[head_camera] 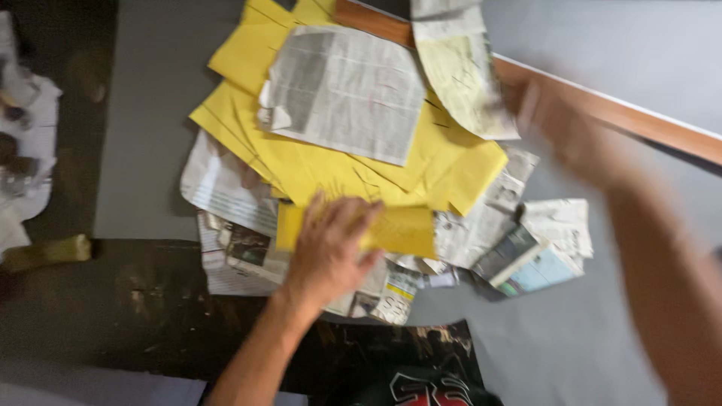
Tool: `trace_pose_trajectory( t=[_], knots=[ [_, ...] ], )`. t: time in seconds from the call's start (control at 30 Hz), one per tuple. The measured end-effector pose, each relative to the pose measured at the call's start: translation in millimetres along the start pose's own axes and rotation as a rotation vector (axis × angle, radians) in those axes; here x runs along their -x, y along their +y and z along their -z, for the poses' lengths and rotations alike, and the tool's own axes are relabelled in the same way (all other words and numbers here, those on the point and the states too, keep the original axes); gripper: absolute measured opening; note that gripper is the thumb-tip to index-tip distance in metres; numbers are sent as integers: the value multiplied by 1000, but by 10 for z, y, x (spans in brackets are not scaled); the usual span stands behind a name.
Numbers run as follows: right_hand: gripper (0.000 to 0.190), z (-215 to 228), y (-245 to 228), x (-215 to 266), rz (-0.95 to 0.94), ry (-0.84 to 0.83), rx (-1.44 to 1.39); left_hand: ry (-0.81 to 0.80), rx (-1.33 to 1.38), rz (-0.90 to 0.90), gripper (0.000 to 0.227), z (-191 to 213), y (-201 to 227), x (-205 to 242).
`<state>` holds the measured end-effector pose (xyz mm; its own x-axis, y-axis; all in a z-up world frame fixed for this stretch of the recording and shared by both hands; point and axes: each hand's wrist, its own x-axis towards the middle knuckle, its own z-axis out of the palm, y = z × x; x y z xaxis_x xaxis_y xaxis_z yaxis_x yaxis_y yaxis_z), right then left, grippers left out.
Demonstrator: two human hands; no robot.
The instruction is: The person organizes a pile of yellow paper templates and newspaper sheets on a gray workbench. They move tools like a socket wrench and pliers aside, then place a newspaper sheet flat and arrange several yellow templates on top of it.
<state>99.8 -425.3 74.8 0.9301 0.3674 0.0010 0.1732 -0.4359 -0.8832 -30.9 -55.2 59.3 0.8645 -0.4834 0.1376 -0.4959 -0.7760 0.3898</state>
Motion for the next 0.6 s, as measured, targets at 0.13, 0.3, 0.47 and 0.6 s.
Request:
trace_pose_trajectory(
  t=[0.13, 0.3, 0.47, 0.6],
  knots=[
    [87, -763, -69, 1415, -105, -196, -450, 35, 81, -108, 79, -357, 728, 95],
    [69, -1184, 4, 2434, -531, 401, -474, -106, 156, -133, 79, -934, 1487, 102],
    [62, -722, 407, 3169, -587, 729, -396, -141, 196, -196, 85, -1330, 1840, 117],
    [60, -407, 736, 3619, -619, 686, -124, -164, 208, -210, 85, -1593, 1886, 337]
  ],
)
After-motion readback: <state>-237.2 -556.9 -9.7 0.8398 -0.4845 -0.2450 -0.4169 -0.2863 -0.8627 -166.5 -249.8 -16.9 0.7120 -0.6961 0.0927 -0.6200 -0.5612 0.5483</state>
